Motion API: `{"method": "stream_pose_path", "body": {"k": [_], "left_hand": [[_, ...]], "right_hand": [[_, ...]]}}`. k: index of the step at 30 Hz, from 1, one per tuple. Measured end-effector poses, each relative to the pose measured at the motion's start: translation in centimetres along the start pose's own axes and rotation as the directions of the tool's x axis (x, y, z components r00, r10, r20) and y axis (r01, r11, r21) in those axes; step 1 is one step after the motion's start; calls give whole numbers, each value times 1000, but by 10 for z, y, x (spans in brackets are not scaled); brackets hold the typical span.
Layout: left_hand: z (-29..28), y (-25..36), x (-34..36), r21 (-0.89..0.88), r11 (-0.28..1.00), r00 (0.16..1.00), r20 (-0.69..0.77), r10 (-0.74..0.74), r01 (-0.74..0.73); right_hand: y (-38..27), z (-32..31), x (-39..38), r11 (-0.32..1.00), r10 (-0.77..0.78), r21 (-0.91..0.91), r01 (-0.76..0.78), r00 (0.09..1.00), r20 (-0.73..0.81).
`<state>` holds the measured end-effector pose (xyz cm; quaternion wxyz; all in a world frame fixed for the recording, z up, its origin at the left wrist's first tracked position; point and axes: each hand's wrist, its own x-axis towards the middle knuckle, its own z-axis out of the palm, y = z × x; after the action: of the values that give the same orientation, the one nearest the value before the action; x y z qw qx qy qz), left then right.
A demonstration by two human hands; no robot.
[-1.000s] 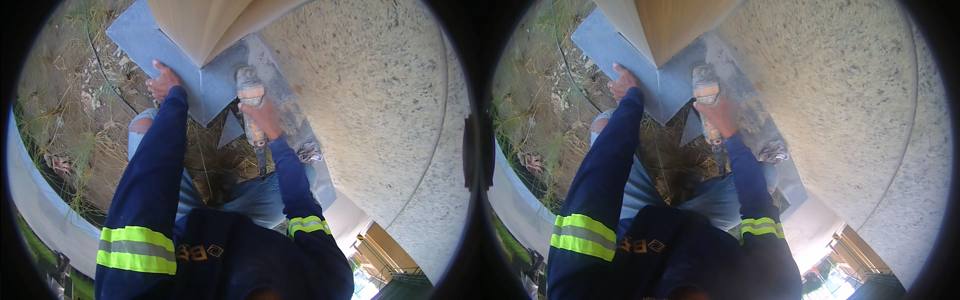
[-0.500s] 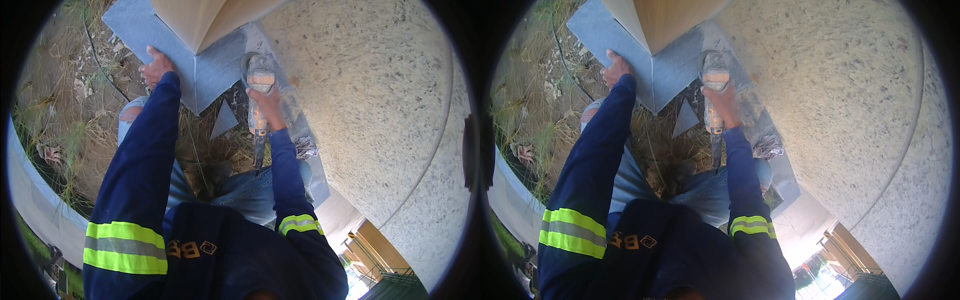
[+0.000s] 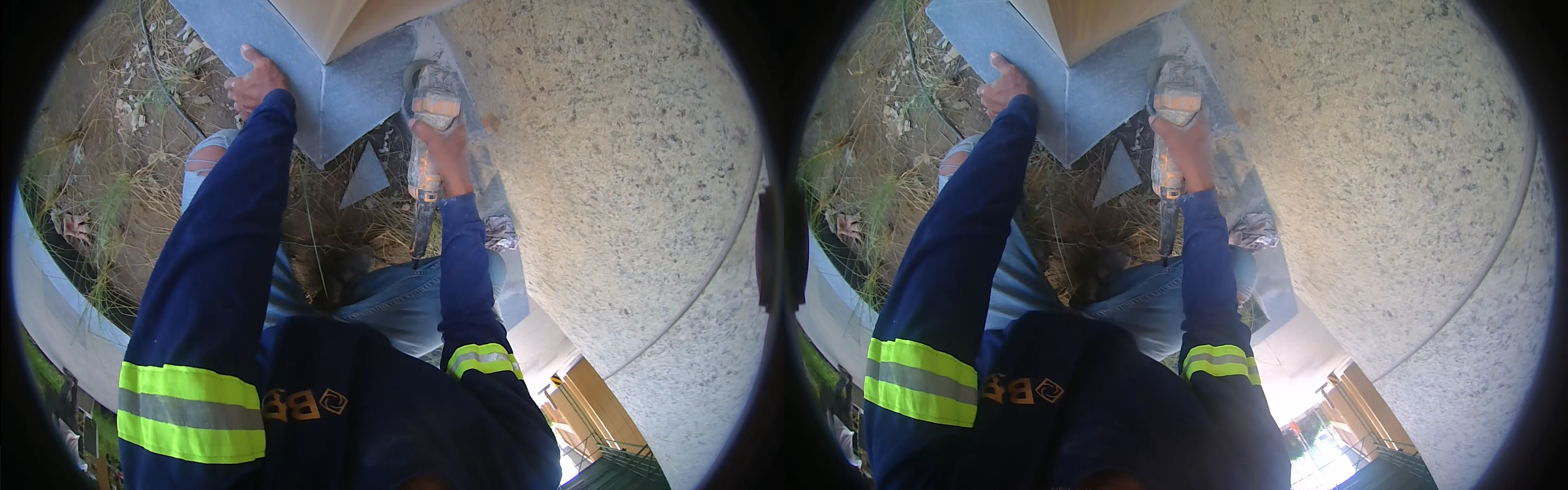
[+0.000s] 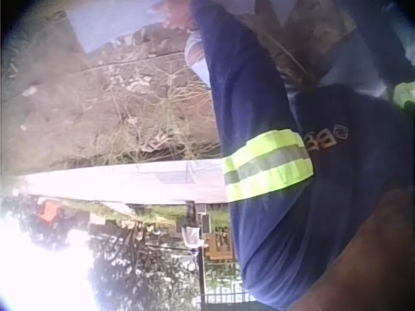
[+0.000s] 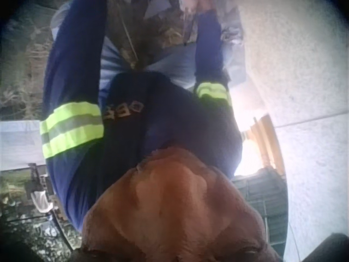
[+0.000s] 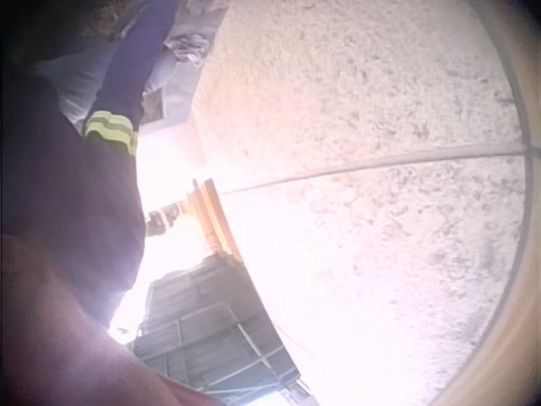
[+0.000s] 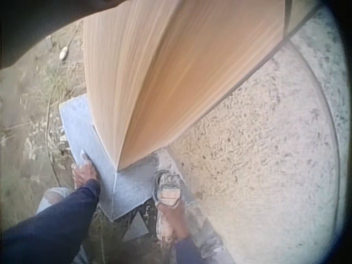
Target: The person kneels on the ground and uses a handheld power grinder to abrade the surface of a concrete base at the corner of a structure. The person holds the tool with both hands and moves it along the edge where the concrete meets a vertical wall.
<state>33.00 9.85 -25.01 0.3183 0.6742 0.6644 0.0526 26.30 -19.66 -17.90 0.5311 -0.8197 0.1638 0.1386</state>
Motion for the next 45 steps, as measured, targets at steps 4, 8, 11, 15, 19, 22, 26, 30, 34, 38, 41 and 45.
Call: {"method": "stream_pose_path", "body": {"k": [4,8,11,15,19,22,26,30,34,38,41,45], "left_hand": [[0,1,-2,-37,999,999,-53,-13,11],[2,1,-2,-37,999,999,-41,-3,1],[0,0,-1,-25,1000,1000,-18,-1,1],[-2,1,-1,-11,1000,1000,17,1,-1],[0,-1,1,-5,1000,999,-39,3,-3],[0,0,-1,-14,1000,1000,-7,-3,3],[-2,1,-2,9,1000,1000,11,9,-10],[1,-3,2,-4,1000,1000,2,19,-19],[8,-4,3,-22,999,1000,-3,31,-31],[5,-4,5,-25,999,1000,-11,19,-19],[6,-4,4,-18,999,1000,-12,27,-28],[3,-4,3,-22,999,1000,-11,23,-23]], "right_hand": [[-20,4,-6,999,48,-10,-48,998,26],[-11,10,-4,991,12,-137,1,995,95],[-14,13,-4,996,-4,-91,12,996,85],[-5,5,11,997,-7,-75,6,1000,-13],[-9,6,12,999,15,-46,-14,1000,11],[-13,11,4,988,-13,-155,24,997,75],[-12,21,-11,961,-54,-259,100,983,178],[-13,23,-18,956,-72,-272,108,987,141],[5,10,-3,991,-57,-114,62,997,51],[-15,10,-4,992,-3,-125,12,997,71],[-10,17,-9,982,-17,-183,39,992,121],[-12,24,-23,964,-24,-256,67,985,168]]}}
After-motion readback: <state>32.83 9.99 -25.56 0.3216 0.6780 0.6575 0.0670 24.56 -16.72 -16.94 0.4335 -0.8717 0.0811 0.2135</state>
